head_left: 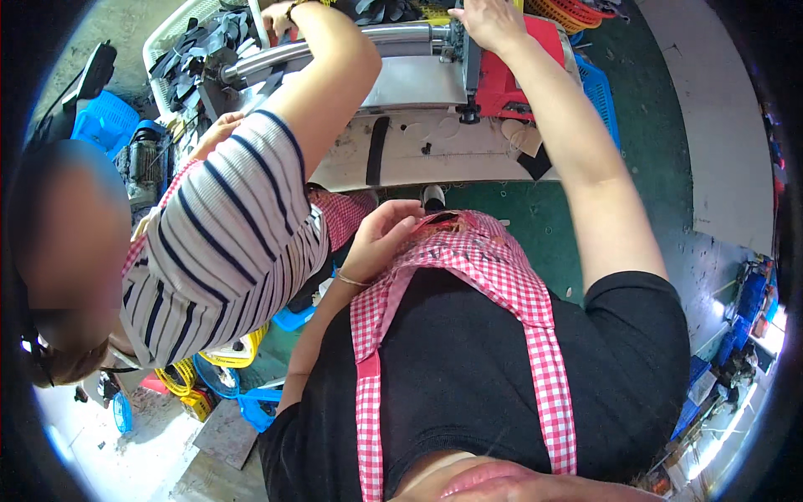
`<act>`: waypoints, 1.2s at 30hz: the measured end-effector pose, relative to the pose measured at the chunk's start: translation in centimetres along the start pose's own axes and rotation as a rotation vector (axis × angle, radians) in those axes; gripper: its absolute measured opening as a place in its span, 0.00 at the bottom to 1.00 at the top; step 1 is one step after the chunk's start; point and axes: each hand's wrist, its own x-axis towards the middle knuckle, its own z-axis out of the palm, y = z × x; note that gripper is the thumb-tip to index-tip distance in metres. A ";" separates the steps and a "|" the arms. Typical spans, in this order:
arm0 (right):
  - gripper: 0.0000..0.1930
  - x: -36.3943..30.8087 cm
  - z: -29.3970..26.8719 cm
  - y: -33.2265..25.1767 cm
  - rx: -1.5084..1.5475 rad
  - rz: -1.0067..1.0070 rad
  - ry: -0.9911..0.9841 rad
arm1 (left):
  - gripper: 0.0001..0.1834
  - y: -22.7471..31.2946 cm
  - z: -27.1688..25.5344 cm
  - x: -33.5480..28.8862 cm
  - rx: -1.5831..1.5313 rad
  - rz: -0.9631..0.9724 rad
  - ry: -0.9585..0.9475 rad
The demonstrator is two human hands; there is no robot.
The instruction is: The person feeds black fabric pieces into a machine with rotating rollers, likely a shearing or finishing device. They handle the fabric by hand, guiding it through the machine and stacking the processed pieces into a yellow basket.
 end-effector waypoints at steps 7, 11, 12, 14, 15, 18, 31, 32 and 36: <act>0.37 -10.5 14.5 3.3 1.096 0.973 0.342 | 0.16 -2.0 -2.6 -4.3 -0.171 -0.011 0.129; 0.54 -10.0 16.4 2.9 1.717 1.246 -0.126 | 0.15 -2.1 -2.0 -4.1 -0.167 -0.044 0.143; 0.53 -10.3 16.6 2.1 1.749 1.274 -0.067 | 0.15 -1.9 -2.1 -4.2 -0.131 -0.037 0.137; 0.52 -10.6 15.3 0.2 1.809 1.256 0.025 | 0.15 -1.5 -1.9 -4.2 -0.081 -0.020 0.125; 0.51 -10.6 15.4 0.1 1.832 1.305 0.053 | 0.15 -1.6 -1.7 -4.3 -0.084 -0.020 0.103; 0.38 -9.8 17.4 1.6 1.941 1.450 0.232 | 0.15 -1.4 -1.1 -4.3 -0.029 -0.031 0.030; 0.19 -10.4 15.1 -1.9 0.675 0.883 0.238 | 0.15 -4.1 -1.7 -4.3 0.013 -0.005 -0.041; 0.19 -11.4 14.2 -2.1 0.682 0.880 0.235 | 0.16 -4.1 -1.5 -3.8 0.008 0.008 -0.057; 0.18 -15.9 16.9 0.6 0.785 0.371 0.612 | 0.16 -3.7 -0.8 -1.7 0.012 -0.002 -0.093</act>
